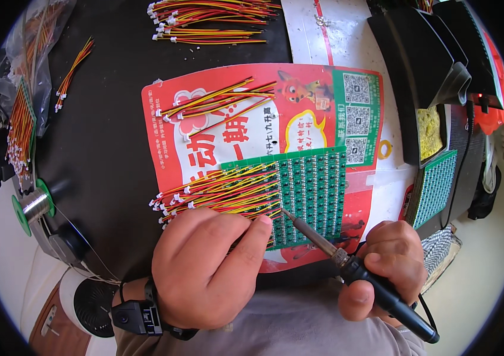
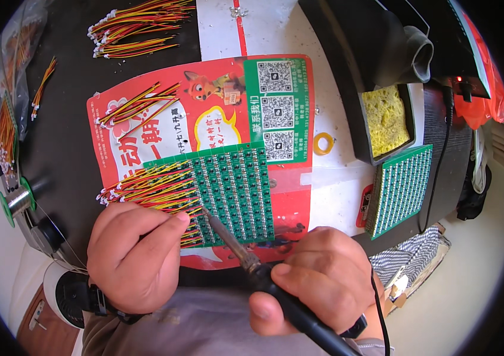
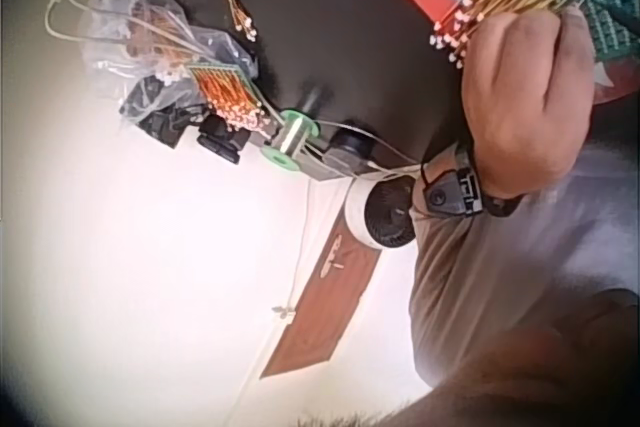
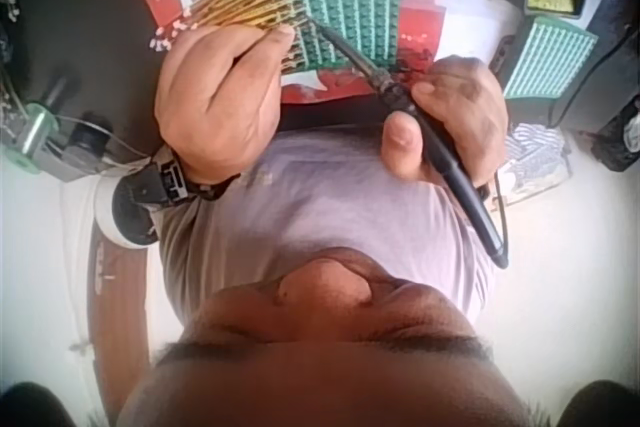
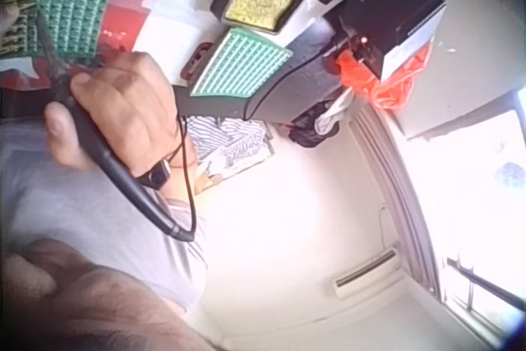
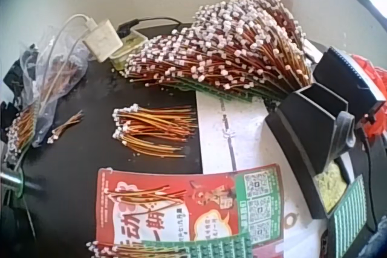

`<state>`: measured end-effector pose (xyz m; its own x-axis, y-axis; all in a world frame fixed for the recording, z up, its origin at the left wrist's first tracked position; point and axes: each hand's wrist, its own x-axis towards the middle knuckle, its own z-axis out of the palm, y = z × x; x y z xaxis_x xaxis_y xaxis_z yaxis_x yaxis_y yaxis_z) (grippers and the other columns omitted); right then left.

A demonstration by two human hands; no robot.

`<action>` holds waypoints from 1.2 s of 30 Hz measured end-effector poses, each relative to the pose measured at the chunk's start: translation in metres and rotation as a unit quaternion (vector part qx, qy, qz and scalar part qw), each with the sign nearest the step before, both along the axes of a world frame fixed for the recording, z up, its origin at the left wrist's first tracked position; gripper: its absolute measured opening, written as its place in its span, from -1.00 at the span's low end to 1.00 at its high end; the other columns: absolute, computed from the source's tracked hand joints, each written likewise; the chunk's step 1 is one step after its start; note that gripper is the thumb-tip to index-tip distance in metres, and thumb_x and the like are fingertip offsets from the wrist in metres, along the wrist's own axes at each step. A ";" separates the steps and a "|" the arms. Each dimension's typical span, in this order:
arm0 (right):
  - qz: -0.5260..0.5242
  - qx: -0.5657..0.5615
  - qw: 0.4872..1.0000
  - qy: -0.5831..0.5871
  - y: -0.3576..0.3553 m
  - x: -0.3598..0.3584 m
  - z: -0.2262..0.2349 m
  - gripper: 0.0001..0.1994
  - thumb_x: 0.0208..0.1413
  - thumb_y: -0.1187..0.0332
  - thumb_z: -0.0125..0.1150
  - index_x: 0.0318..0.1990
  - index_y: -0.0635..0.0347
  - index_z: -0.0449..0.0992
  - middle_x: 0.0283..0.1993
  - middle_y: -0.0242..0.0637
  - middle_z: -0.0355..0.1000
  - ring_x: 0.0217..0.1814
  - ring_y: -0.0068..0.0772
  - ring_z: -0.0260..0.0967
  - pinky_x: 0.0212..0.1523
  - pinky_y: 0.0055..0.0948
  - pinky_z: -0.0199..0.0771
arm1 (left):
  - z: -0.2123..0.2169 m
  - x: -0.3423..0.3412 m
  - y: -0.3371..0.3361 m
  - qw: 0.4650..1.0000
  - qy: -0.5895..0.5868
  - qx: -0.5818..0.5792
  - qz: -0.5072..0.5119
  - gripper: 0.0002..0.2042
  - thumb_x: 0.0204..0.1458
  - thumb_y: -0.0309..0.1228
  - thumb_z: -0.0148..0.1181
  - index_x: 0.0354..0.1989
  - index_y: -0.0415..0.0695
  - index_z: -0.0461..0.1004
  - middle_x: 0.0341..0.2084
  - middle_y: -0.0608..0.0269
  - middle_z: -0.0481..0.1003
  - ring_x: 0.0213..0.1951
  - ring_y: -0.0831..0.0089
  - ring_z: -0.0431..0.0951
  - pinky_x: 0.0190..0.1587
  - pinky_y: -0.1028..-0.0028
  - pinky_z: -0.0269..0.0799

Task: Soldering wire connectors onto a small green PCB.

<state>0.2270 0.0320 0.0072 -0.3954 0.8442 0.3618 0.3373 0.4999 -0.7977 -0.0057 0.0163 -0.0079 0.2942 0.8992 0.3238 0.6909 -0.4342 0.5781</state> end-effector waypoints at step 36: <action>-0.024 0.002 1.000 0.016 -0.001 -0.001 -0.004 -0.66 -0.07 0.34 0.48 -0.27 0.29 0.41 -0.55 -0.32 0.35 -0.60 -0.38 0.29 -0.64 -0.46 0.30 | 0.005 0.004 -0.006 1.000 0.017 -0.018 0.000 -0.68 -0.33 -0.76 0.32 -0.27 -0.35 0.61 -0.51 0.17 0.48 -0.49 0.26 0.43 -0.43 0.37 0.36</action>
<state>0.2259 0.0309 0.0034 -0.3434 0.8603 0.3768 0.3352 0.4870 -0.8065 -0.0018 0.0105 -0.0033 0.3051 0.9098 0.2814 0.7100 -0.4142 0.5695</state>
